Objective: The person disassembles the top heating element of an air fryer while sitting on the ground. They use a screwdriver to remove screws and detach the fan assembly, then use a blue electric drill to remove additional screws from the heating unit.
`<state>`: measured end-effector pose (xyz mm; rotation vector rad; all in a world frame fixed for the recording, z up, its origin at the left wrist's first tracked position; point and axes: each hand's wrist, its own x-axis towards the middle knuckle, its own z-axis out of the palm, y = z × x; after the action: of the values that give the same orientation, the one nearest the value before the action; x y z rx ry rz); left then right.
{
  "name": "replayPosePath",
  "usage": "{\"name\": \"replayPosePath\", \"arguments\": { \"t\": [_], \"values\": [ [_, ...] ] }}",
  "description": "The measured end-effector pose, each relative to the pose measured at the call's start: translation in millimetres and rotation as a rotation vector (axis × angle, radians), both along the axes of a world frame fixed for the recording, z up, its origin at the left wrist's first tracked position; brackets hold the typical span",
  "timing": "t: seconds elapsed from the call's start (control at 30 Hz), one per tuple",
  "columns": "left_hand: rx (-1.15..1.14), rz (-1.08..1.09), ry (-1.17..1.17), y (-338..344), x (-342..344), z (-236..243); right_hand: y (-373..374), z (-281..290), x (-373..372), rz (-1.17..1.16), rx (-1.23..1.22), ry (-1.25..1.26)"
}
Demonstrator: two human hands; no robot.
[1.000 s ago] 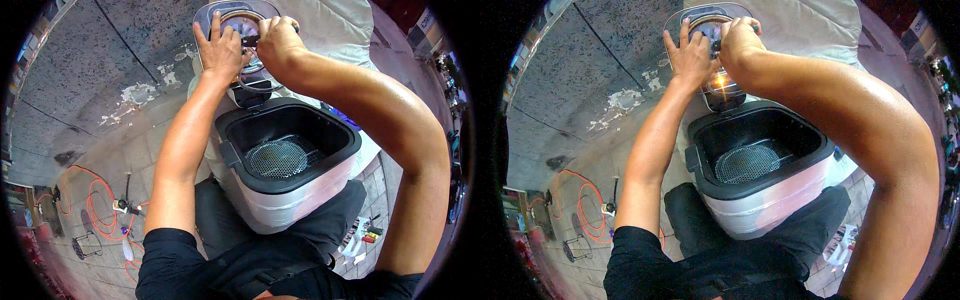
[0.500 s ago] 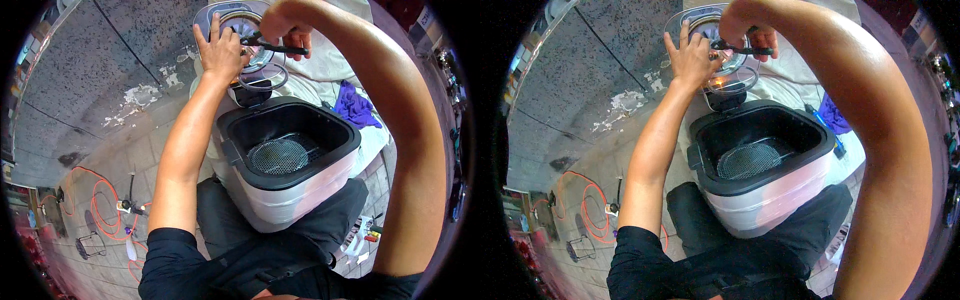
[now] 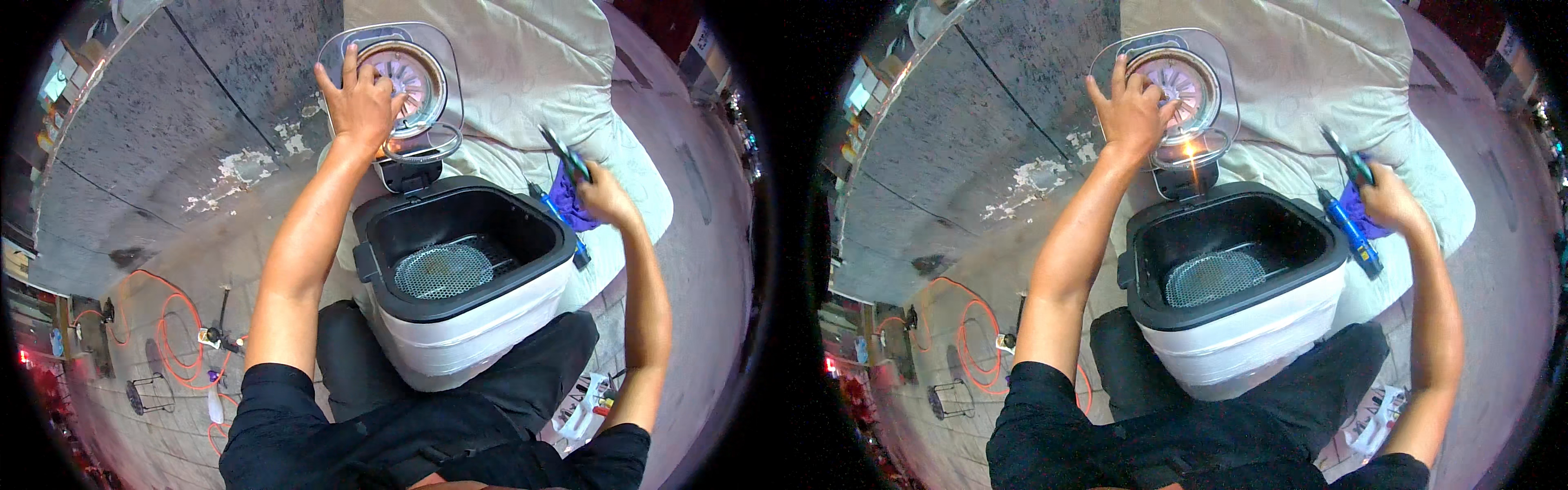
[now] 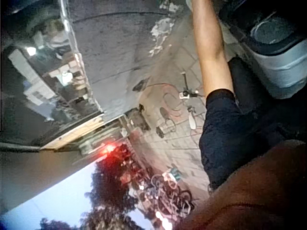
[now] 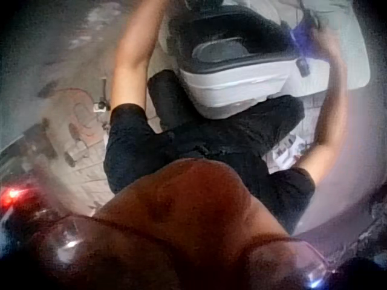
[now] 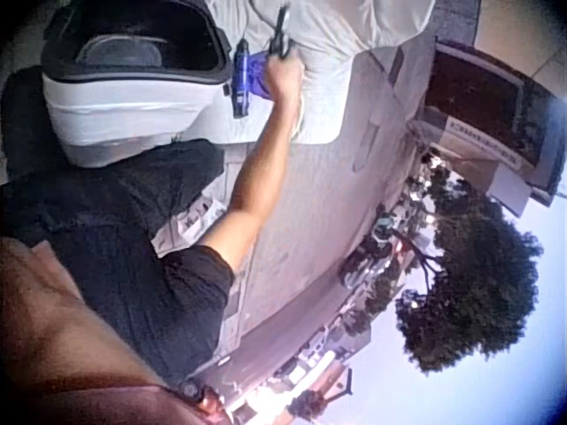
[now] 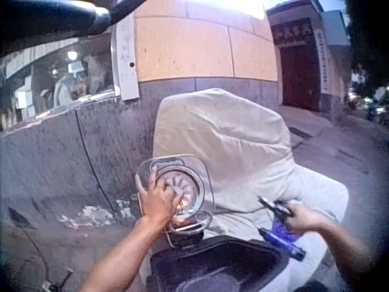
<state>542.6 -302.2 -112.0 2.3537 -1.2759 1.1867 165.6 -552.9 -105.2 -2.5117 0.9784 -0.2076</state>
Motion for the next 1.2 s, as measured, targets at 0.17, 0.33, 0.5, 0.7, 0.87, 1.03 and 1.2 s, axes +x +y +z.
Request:
{"name": "replayPosePath", "arguments": {
  "t": [0.17, 0.33, 0.5, 0.7, 0.87, 1.03, 1.2],
  "values": [
    [0.036, 0.064, 0.023, 1, 0, 1, -2, -100, -68, -0.268, 0.146, 0.067],
    [0.057, 0.103, 0.048, -5, -5, 1, 3, -171, -102, -0.38, 0.263, -0.087],
    [0.044, 0.059, 0.027, -4, -6, -2, -1, -192, -109, -0.417, 0.255, -0.186],
    [0.049, 0.02, 0.058, -1, -8, -4, -3, -198, -113, -0.447, 0.347, -0.24],
    [0.029, 0.027, 0.1, -4, -4, -6, -3, -201, -116, -0.358, 0.222, -0.211],
    [0.0, -0.034, 0.033, 0, -2, -8, 8, -190, -110, -0.327, 0.182, -0.193],
    [0.027, -0.007, -0.003, -4, -7, -6, 13, -190, -120, -0.343, 0.147, -0.159]
  ]
}}
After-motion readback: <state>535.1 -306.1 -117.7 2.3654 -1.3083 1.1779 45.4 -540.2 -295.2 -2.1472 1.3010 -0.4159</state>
